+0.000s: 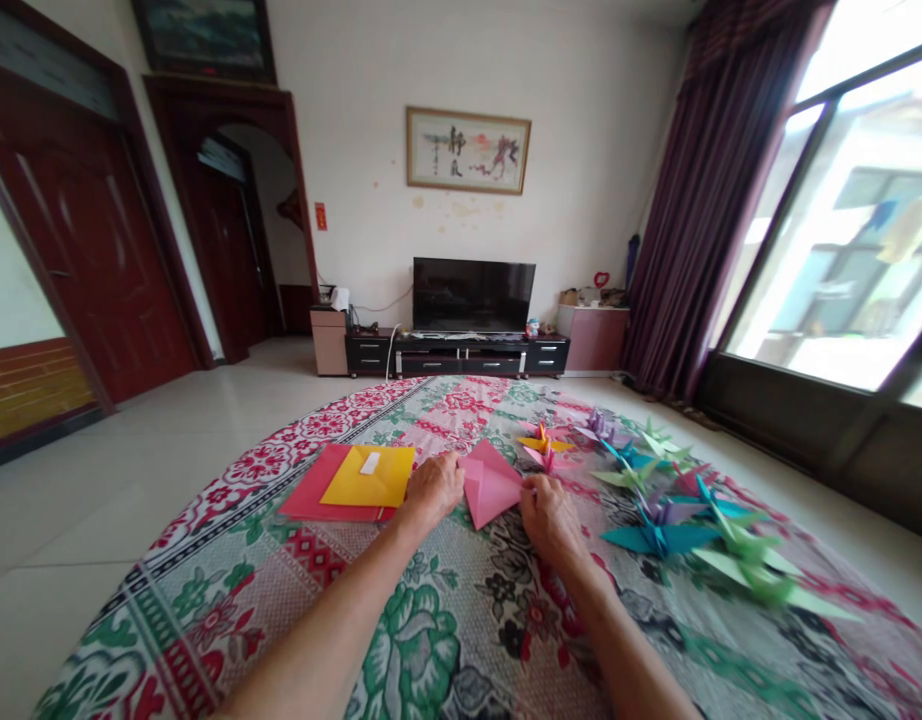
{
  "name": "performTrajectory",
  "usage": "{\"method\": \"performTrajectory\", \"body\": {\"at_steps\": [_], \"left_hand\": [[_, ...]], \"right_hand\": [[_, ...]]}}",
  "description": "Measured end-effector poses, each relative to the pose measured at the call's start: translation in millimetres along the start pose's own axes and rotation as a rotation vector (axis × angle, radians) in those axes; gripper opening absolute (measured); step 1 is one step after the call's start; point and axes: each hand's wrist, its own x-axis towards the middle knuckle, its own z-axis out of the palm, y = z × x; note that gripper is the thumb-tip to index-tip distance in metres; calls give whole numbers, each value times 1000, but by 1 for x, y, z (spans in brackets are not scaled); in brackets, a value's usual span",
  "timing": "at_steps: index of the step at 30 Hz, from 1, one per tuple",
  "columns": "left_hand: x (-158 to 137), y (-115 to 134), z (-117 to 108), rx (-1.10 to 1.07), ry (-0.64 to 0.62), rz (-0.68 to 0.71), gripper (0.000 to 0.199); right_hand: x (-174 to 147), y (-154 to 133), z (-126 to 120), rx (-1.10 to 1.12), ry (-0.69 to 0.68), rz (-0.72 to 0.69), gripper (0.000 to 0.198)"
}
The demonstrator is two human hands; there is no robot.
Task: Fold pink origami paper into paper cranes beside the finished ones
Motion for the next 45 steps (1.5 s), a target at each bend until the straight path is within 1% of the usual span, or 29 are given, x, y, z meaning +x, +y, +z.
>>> {"method": "performTrajectory", "body": {"at_steps": [2,4,7,10,13,15,17,19,25,28,31,34,36,40,45], "left_hand": [[-5,2,2,-21,-9,77,29],[-9,3,5,-41,-14,157,25],[-12,1,7,-82,-5,272,21],[-12,-3,8,-129,9,369,21],[-11,-9,8,-141,10,433,23],[-11,-12,9,-141,9,468,24],[-10,-14,9,-140,6,499,25],[-10,-15,10,-136,5,515,25],[-9,-15,11,-141,4,580,28],[-9,-14,11,-153,-30,618,29],[-8,-13,12,-163,-63,613,31],[-8,-12,11,-163,-46,598,30],[-8,-10,10,-147,-50,587,30],[-10,-9,5,-115,-80,566,31],[-9,-9,3,-163,-83,548,33]], "right_hand": [[0,0,-1,-27,-47,13,29],[1,0,-2,-9,-75,-9,30],[2,4,-4,108,-88,-71,32],[3,9,-7,271,-95,-211,42],[3,13,-11,366,-149,-373,56],[1,14,-14,363,-187,-405,60],[0,14,-15,331,-196,-391,59],[-1,14,-15,300,-182,-380,53],[-3,8,-21,203,-108,-415,25],[-5,4,-24,148,-134,-418,21],[-6,4,-24,154,-213,-378,18],[-6,5,-23,257,-242,-341,19],[-5,5,-22,295,-220,-300,21],[-3,6,-16,218,-171,-193,23],[0,6,-4,139,-97,-172,25]]}}
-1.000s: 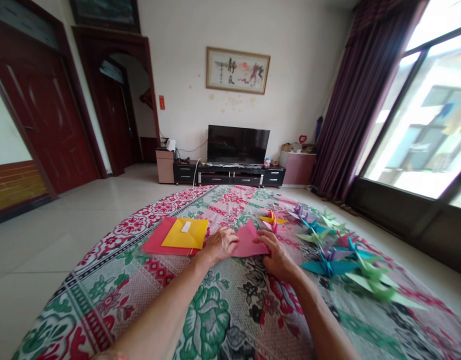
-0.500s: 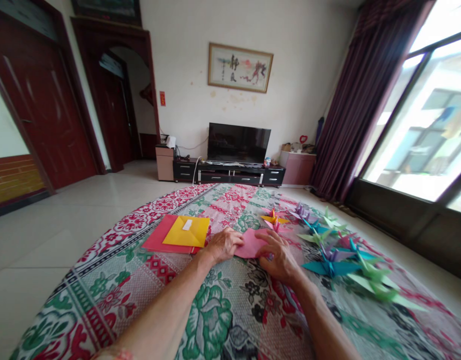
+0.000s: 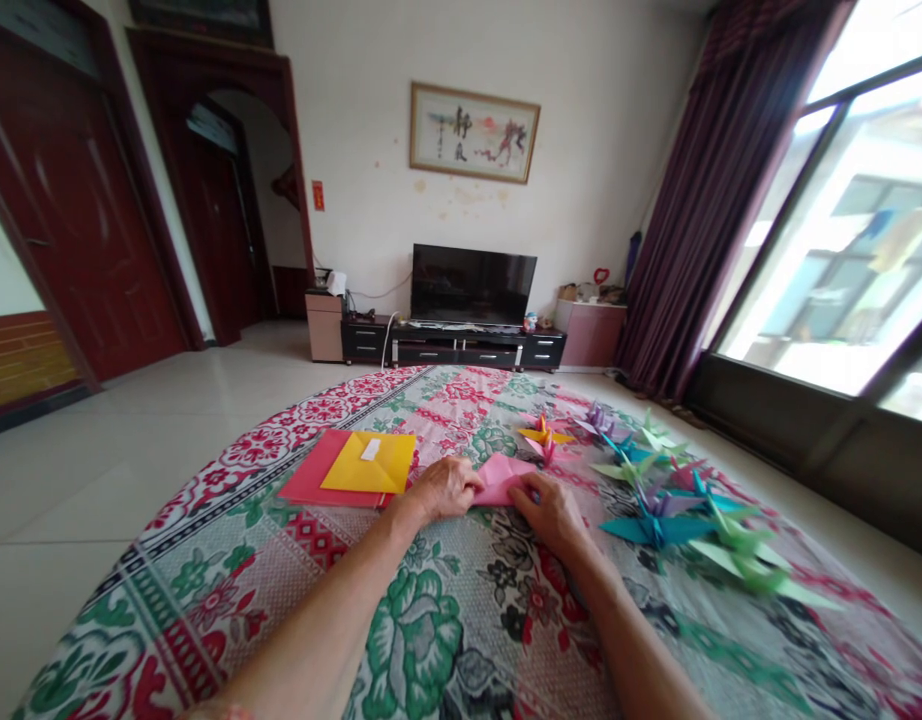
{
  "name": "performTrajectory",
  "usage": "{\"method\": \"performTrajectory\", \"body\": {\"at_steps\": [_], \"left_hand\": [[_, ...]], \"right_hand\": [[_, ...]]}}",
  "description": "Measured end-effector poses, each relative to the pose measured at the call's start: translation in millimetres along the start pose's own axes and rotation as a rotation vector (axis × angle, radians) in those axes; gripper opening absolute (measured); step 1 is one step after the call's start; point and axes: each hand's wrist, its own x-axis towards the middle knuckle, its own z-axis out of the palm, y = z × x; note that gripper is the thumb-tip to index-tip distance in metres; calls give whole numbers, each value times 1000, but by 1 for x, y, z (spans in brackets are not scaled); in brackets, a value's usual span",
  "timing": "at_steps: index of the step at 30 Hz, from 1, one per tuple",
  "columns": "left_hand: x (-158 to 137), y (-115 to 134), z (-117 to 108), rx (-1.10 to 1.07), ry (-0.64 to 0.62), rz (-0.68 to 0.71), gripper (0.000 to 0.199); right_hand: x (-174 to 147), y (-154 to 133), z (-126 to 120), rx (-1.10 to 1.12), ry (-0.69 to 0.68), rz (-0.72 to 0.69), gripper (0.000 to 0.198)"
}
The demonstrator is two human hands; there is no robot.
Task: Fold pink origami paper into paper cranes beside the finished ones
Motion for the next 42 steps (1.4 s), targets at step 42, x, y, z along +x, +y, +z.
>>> {"method": "performTrajectory", "body": {"at_steps": [42], "left_hand": [[2,13,-5,-51,-62,-279,33]], "right_hand": [[8,13,11,49,71,179,27]]}}
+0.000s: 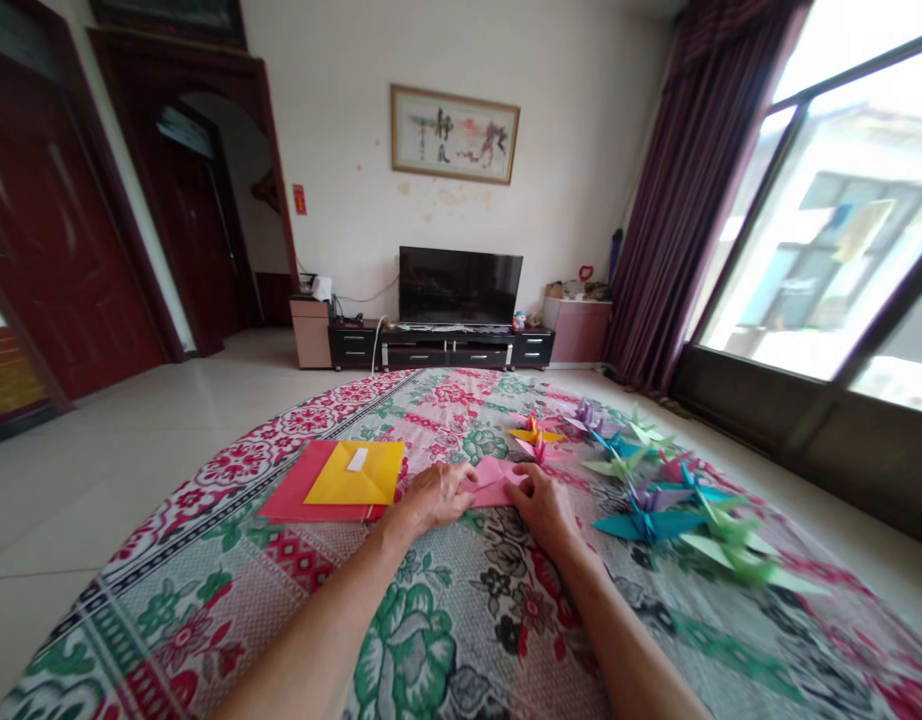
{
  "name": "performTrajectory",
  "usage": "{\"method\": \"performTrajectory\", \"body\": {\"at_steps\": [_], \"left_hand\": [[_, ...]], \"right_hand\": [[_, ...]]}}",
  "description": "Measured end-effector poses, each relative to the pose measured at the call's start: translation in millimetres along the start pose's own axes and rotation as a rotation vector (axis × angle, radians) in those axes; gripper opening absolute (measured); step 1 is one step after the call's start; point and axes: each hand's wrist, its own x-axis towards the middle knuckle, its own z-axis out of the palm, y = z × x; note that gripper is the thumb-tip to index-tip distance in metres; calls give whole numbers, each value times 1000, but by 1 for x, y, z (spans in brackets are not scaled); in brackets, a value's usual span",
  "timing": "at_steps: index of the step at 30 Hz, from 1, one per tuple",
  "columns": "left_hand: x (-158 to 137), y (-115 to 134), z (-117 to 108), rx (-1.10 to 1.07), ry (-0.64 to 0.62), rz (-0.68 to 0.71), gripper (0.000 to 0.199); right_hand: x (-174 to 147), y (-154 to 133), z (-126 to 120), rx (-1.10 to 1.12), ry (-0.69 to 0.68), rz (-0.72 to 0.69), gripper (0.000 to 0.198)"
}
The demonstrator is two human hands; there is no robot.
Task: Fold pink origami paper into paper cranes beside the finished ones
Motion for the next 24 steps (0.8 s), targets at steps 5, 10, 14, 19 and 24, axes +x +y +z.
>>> {"method": "performTrajectory", "body": {"at_steps": [5,10,14,19,24], "left_hand": [[4,-5,4,108,-37,137,30],[5,-5,6,215,-40,185,31],[4,-4,5,210,-27,194,32],[3,-3,3,187,-30,183,33],[3,-2,3,169,-48,156,35]], "right_hand": [[0,0,0,10,-8,-1,26],[3,-1,-1,-19,-36,-13,25],[6,0,-1,-59,-59,-21,24],[6,1,0,-101,-52,-28,25],[4,0,-1,-169,-50,-83,21]]}}
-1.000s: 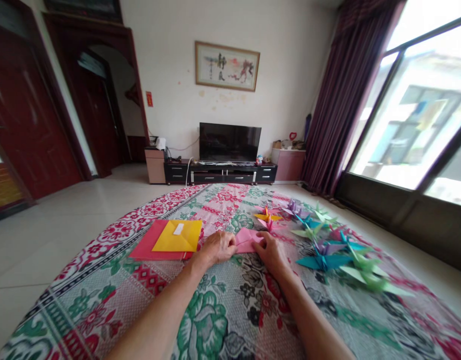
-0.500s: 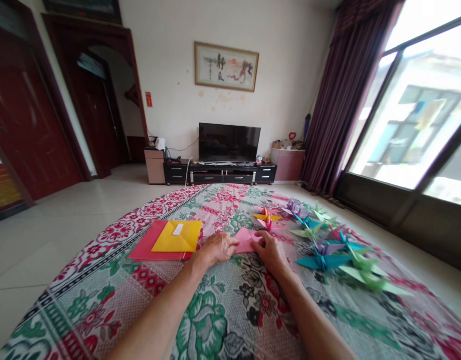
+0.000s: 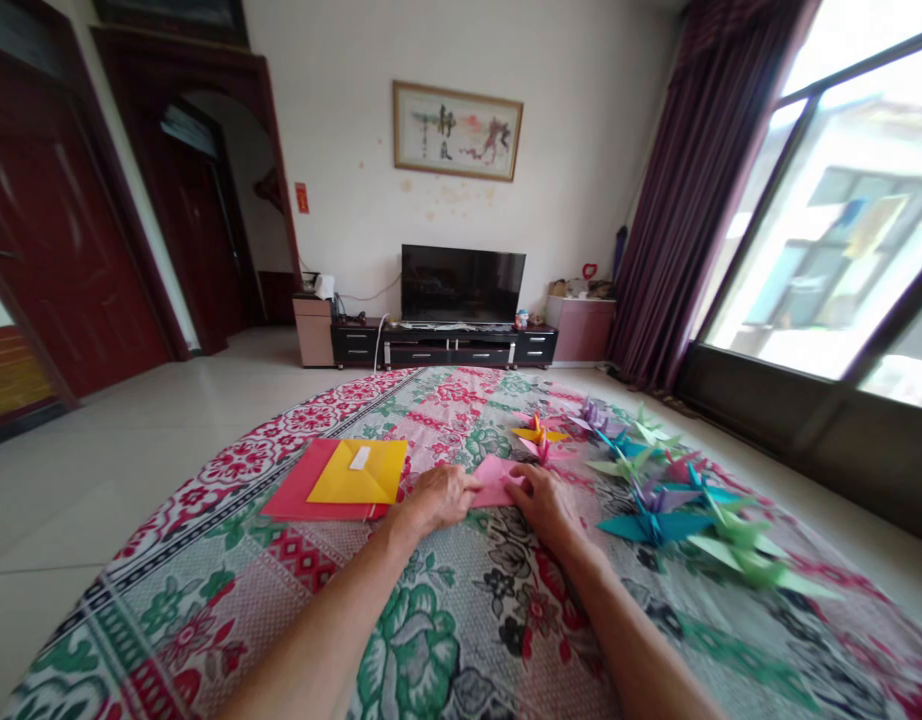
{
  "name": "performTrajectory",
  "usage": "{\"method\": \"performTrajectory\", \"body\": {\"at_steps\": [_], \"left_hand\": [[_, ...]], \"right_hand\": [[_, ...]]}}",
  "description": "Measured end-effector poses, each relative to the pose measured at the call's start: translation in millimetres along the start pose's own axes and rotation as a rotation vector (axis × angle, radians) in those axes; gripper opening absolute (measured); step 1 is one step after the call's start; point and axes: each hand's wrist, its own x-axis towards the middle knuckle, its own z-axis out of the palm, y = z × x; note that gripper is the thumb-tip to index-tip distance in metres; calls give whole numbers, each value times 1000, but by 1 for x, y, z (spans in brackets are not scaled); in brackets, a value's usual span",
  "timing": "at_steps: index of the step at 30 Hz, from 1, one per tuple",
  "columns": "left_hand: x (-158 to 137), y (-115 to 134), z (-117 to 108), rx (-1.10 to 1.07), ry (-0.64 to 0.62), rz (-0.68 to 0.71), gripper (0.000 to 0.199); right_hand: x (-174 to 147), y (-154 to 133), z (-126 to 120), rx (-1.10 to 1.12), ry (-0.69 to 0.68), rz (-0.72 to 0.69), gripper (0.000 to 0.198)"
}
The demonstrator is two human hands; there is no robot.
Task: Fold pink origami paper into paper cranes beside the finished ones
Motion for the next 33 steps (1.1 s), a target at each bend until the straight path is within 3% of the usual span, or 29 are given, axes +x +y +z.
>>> {"method": "performTrajectory", "body": {"at_steps": [15,24,33], "left_hand": [[1,4,4,58,-35,-54,41],[-1,7,-3,93,-65,-48,42],[-1,6,-3,112,-67,-29,44]], "right_hand": [[-3,-6,-4,-105,4,17,21],[-2,-5,-4,-93,-57,-141,27],[3,3,0,-30,-84,-93,25]]}}
